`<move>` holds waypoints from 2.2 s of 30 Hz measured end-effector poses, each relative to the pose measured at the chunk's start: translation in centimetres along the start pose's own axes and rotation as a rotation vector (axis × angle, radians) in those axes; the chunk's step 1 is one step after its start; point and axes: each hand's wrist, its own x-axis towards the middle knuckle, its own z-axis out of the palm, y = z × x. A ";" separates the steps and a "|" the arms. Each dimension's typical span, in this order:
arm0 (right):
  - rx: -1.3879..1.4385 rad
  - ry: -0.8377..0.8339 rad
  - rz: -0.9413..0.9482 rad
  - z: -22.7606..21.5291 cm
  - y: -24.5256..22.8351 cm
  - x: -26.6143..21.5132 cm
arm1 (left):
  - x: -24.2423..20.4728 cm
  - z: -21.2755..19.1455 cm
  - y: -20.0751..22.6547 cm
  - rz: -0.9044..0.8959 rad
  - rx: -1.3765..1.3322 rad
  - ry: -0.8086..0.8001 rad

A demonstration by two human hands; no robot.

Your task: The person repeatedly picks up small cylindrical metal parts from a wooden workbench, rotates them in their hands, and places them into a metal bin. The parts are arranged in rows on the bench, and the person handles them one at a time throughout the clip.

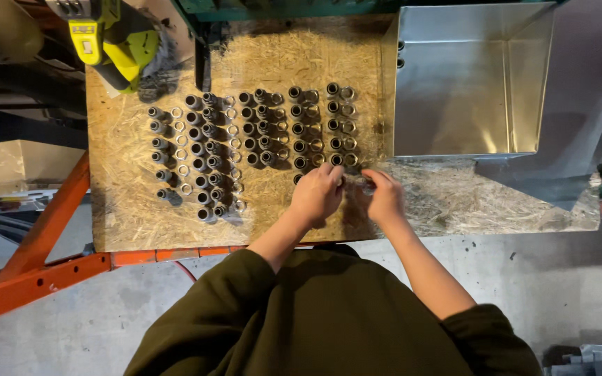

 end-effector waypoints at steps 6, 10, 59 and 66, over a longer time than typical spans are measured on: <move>-0.188 0.029 -0.255 2.6 4.4 0.6 | 0.4 1.1 -0.7 0.015 0.123 -0.110; -0.209 0.007 -0.287 2.8 4.2 0.9 | 0.6 1.2 -0.6 -0.025 0.129 -0.190; -0.289 0.337 0.394 -5.9 3.3 23.8 | -6.2 -12.3 2.2 -0.480 -0.323 0.288; 0.118 0.422 0.077 -7.8 -9.8 10.4 | -4.9 -14.3 2.0 -0.344 -0.501 0.308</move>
